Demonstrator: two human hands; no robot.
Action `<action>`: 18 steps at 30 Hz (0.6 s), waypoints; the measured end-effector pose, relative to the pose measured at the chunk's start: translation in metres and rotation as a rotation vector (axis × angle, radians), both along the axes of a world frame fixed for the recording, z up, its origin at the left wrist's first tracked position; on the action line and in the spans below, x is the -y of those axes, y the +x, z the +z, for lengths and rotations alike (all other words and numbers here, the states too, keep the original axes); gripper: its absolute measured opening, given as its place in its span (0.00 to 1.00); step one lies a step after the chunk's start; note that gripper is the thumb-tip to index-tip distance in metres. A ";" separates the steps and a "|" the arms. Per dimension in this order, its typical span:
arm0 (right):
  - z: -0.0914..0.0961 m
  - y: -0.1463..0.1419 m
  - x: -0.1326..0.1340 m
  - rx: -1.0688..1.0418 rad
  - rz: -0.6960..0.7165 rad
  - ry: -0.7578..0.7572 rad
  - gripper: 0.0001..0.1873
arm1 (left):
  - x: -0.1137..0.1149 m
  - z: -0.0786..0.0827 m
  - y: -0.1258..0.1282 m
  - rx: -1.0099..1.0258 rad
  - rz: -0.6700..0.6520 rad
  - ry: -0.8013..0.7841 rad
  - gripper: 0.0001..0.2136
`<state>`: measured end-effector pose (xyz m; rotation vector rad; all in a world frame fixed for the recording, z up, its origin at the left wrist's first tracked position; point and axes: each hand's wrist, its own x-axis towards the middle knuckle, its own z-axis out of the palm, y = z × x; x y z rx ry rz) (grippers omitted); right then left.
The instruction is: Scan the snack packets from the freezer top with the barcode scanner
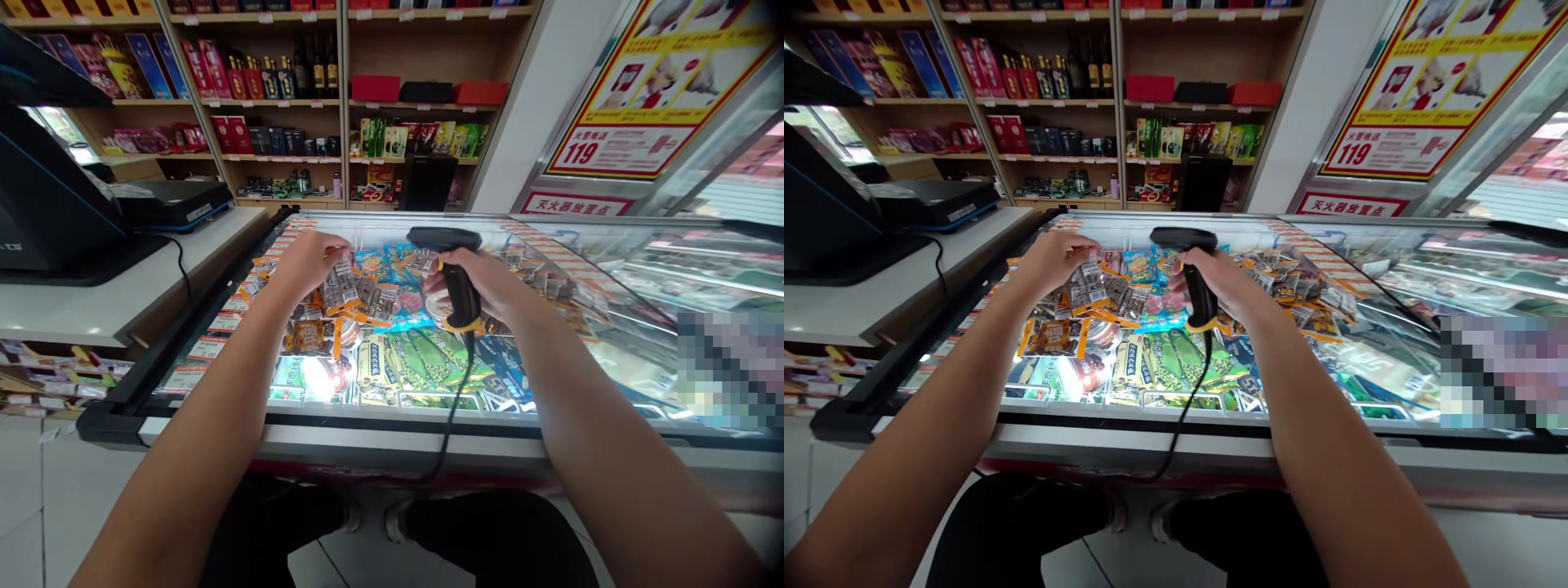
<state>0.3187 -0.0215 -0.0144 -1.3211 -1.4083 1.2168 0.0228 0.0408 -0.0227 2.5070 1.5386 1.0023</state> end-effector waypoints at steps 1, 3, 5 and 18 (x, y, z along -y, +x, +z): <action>-0.003 0.004 -0.006 0.020 -0.139 0.029 0.14 | -0.001 -0.001 -0.004 -0.079 0.051 -0.005 0.13; -0.010 0.013 -0.015 0.135 -0.316 0.064 0.17 | -0.001 -0.003 -0.008 -0.218 0.143 0.012 0.12; -0.014 0.019 -0.020 0.254 -0.329 0.036 0.19 | 0.002 -0.002 -0.006 -0.290 0.177 0.057 0.13; -0.012 0.008 -0.004 0.387 -0.065 0.054 0.26 | 0.057 -0.041 0.095 -0.371 -0.324 -0.141 0.17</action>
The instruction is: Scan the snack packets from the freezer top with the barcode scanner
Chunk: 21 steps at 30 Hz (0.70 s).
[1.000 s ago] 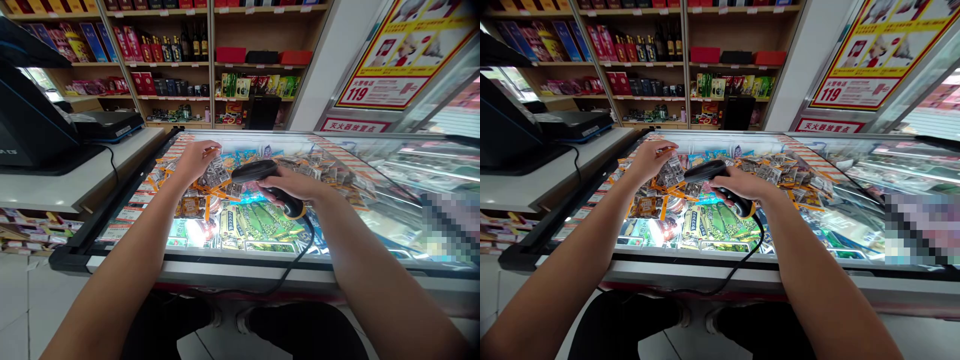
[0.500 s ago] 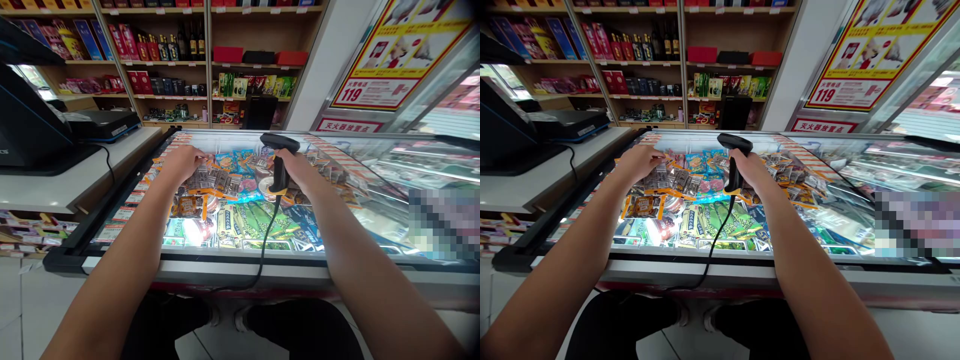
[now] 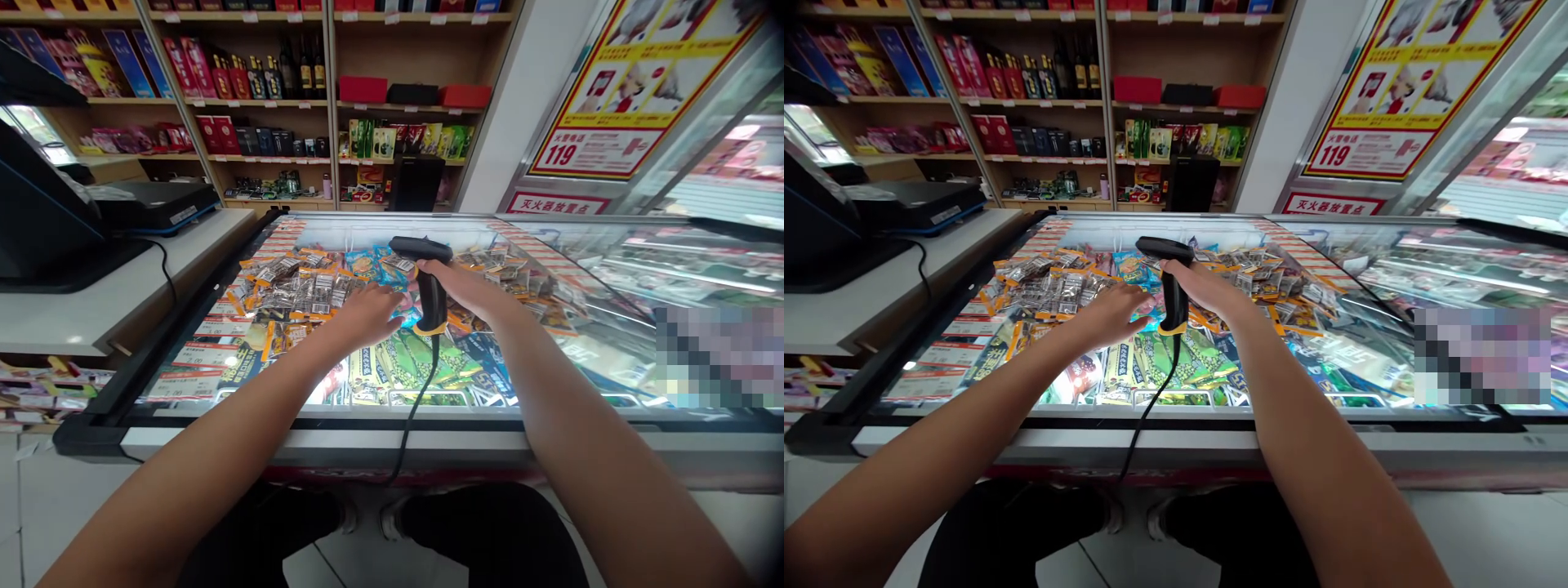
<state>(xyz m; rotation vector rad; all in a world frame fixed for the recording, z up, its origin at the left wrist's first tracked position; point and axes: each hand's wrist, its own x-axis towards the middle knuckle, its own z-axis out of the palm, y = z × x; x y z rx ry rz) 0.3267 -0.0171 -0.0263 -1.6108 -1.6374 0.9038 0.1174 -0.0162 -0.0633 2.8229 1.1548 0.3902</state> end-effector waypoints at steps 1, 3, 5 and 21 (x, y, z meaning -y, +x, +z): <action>0.002 -0.002 0.002 0.001 0.000 0.021 0.26 | -0.001 -0.002 -0.001 -0.025 0.008 0.008 0.18; 0.004 -0.006 0.004 0.040 -0.031 0.078 0.26 | -0.004 -0.003 -0.005 -0.091 0.025 0.045 0.19; 0.004 -0.009 0.003 0.087 -0.064 0.123 0.26 | -0.005 -0.001 -0.010 -0.171 0.061 0.089 0.18; -0.002 -0.024 -0.022 0.239 0.105 0.064 0.26 | -0.005 0.007 -0.014 -0.196 0.279 0.122 0.19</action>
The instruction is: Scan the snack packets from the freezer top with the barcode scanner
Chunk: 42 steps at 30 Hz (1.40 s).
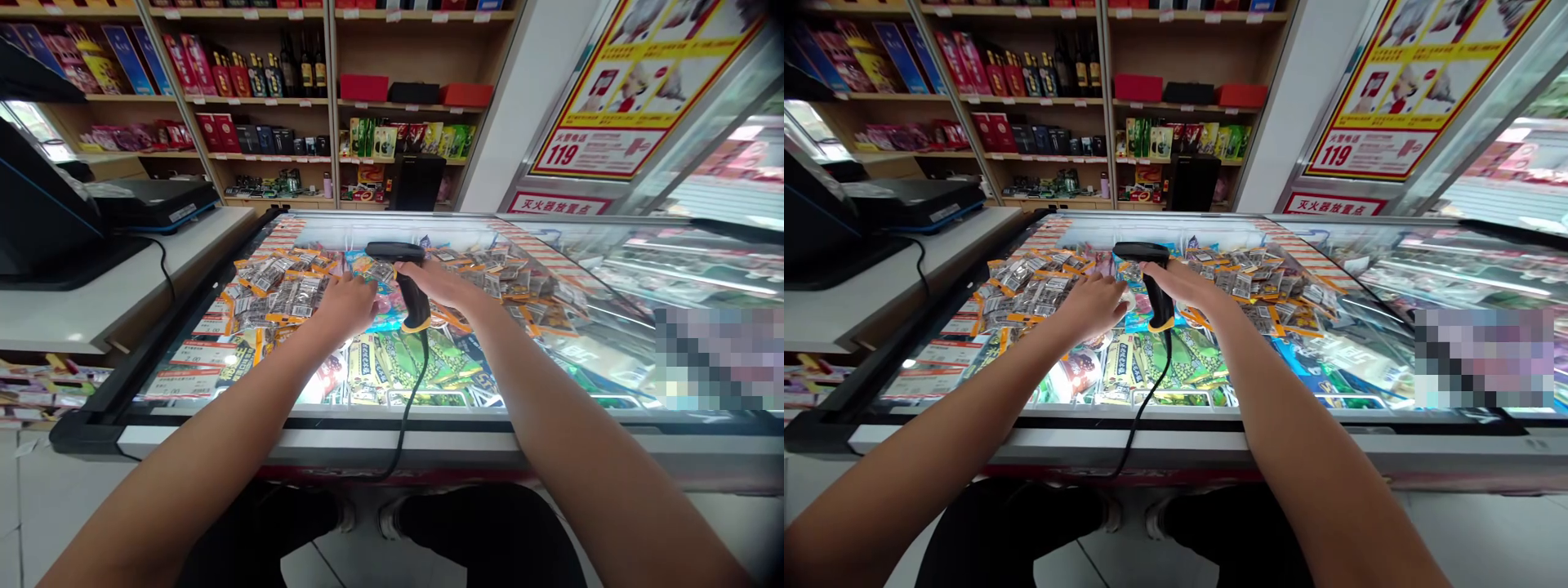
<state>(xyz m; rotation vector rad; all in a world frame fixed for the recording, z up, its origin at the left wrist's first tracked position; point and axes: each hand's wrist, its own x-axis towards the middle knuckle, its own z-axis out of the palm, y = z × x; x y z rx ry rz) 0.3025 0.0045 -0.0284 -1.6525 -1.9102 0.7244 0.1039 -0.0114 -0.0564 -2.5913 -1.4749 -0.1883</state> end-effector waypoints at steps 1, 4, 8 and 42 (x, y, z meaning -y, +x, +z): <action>0.002 -0.001 0.004 -0.058 -0.006 0.025 0.25 | 0.000 0.000 0.001 0.017 0.013 -0.008 0.19; 0.003 -0.004 0.011 -0.202 -0.071 0.075 0.25 | -0.001 0.000 0.003 0.080 0.051 -0.031 0.23; -0.003 -0.008 0.011 -0.292 -0.123 -0.033 0.25 | -0.004 -0.001 0.005 0.134 0.080 -0.062 0.25; 0.013 -0.010 0.037 -0.505 0.106 -0.066 0.09 | -0.032 0.004 -0.005 1.387 0.128 -0.226 0.05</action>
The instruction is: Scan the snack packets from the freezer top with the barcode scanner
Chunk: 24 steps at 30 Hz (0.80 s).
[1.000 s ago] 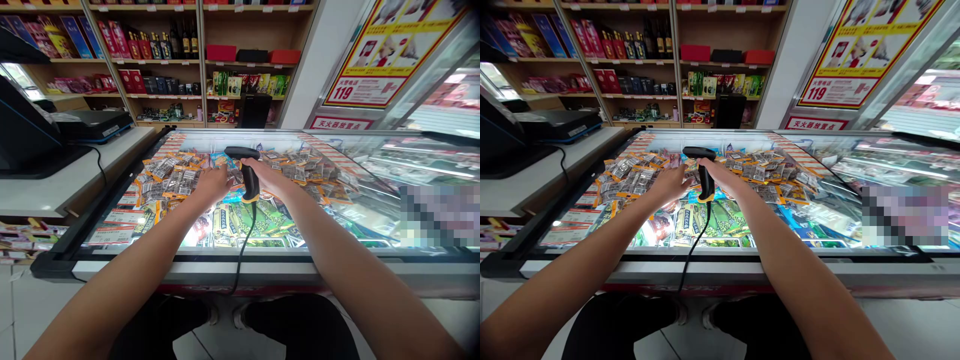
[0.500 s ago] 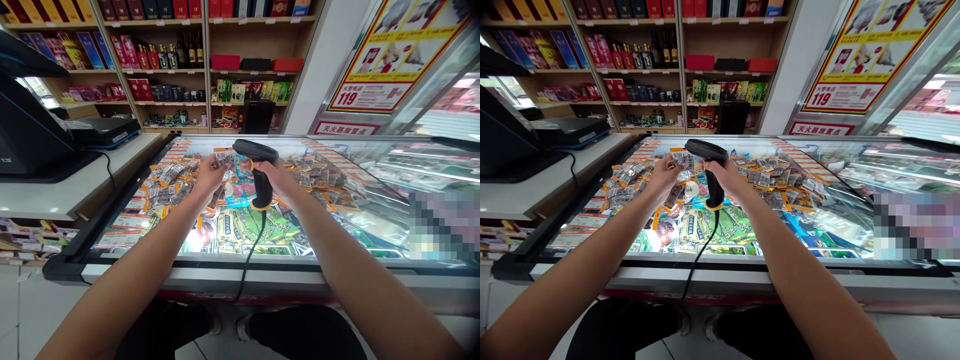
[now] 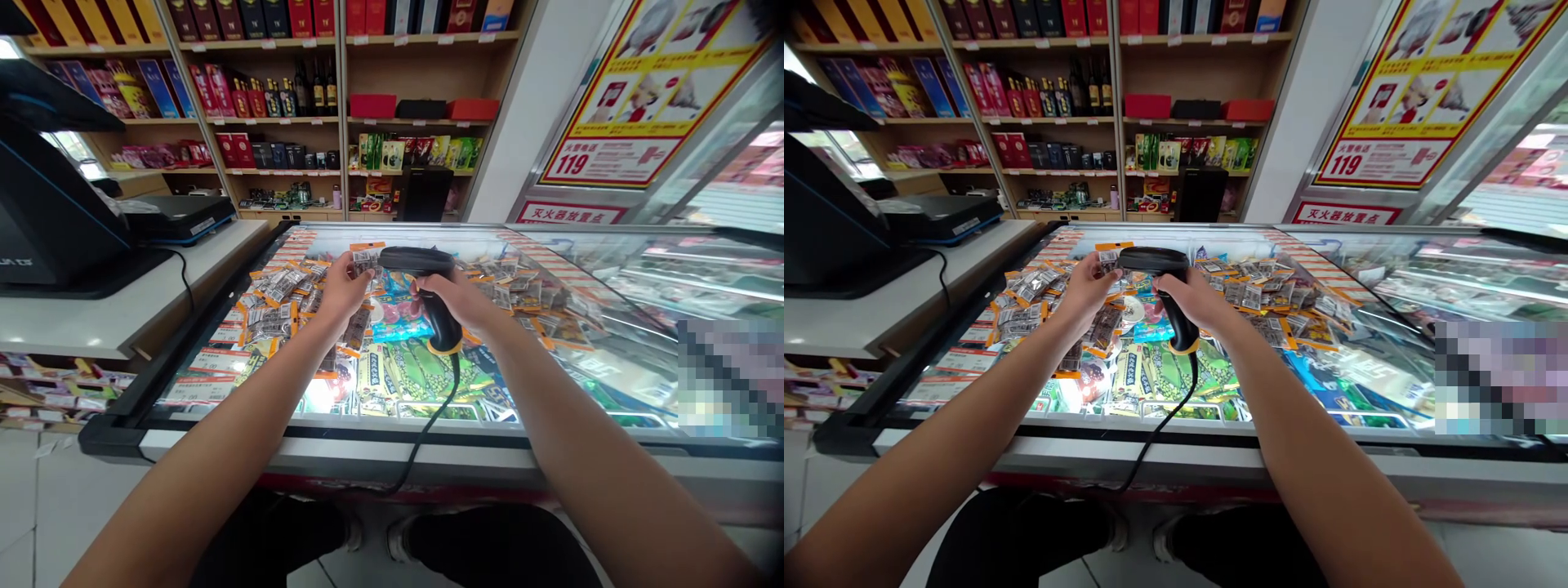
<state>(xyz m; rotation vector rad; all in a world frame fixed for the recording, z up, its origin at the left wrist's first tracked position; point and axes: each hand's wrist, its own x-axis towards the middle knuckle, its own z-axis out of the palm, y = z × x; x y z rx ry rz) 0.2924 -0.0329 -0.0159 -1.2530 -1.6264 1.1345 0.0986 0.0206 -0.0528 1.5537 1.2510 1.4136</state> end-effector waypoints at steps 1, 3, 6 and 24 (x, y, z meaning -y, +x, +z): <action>0.001 -0.001 0.001 0.002 -0.003 0.001 0.09 | 0.000 0.000 0.000 0.011 -0.019 0.013 0.06; 0.003 -0.001 0.002 0.016 -0.012 0.008 0.10 | -0.001 0.001 0.000 0.018 -0.042 0.027 0.08; 0.004 0.004 -0.002 0.051 -0.083 0.058 0.12 | 0.000 0.004 -0.003 -0.072 -0.003 -0.031 0.13; -0.010 0.028 -0.018 0.712 -0.222 0.021 0.24 | 0.036 0.014 0.000 -1.312 -0.226 0.413 0.15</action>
